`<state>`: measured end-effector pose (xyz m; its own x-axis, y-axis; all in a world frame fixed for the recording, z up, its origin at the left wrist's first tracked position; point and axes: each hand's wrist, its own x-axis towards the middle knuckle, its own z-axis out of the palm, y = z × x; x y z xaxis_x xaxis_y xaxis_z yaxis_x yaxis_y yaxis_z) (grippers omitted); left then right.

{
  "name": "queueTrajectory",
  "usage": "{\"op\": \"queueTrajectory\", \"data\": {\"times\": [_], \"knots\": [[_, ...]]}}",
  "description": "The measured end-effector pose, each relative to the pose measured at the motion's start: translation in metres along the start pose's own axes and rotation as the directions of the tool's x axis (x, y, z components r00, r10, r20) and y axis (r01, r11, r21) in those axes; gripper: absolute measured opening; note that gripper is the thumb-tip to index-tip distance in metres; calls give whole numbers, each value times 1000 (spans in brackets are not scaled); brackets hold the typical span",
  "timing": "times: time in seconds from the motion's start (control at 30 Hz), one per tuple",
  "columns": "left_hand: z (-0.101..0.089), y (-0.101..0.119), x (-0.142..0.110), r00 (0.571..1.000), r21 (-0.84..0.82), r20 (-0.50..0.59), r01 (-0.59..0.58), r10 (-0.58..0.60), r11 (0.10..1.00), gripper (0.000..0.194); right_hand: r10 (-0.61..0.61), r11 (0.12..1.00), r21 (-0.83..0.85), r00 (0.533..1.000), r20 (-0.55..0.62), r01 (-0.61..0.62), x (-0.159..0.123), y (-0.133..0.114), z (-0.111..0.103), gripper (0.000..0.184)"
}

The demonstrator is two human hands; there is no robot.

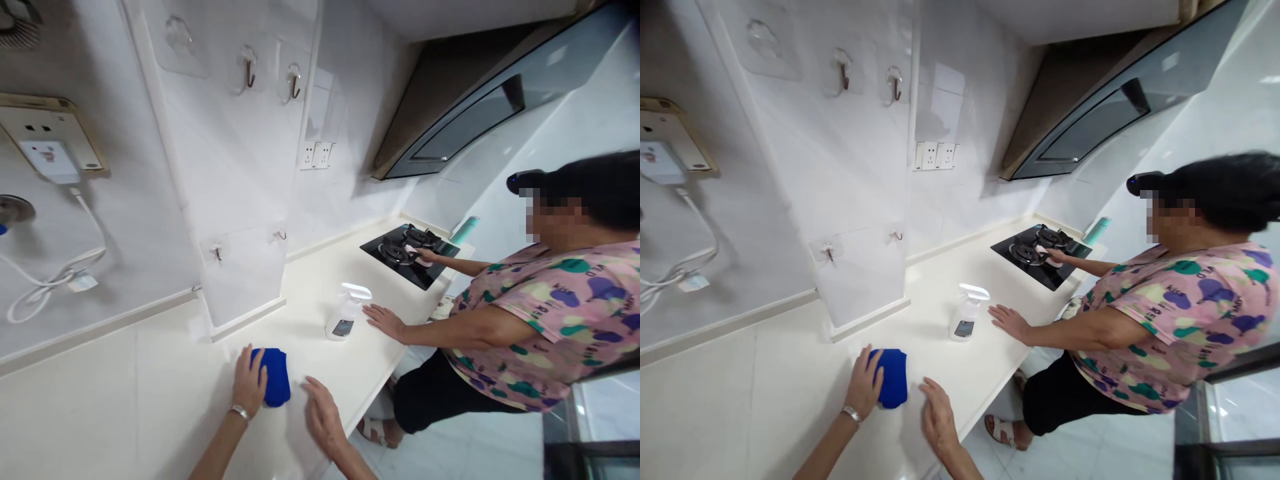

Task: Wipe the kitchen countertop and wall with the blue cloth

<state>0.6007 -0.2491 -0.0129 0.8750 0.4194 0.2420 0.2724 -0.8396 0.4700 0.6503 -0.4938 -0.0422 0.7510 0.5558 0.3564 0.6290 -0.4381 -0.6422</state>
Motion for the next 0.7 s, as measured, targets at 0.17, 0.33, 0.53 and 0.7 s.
{"op": "queueTrajectory", "data": {"times": [0.17,0.33,0.53,0.7], "knots": [[13,43,4,974,71,187,-143,128,987,48,57,990,-123,993,-101,-69,-20,37,-17,48],[1,18,-2,968,127,234,-126,94,984,46,16,977,-208,991,-131,-43,-25,42,-9,48],[-48,-78,-1,976,352,-56,215,-209,911,47,32,978,-199,990,-134,-59,-30,42,-5,45],[-100,-134,17,893,340,-46,435,-447,834,52,35,981,-186,991,-129,-59,-35,48,-3,43]]}}
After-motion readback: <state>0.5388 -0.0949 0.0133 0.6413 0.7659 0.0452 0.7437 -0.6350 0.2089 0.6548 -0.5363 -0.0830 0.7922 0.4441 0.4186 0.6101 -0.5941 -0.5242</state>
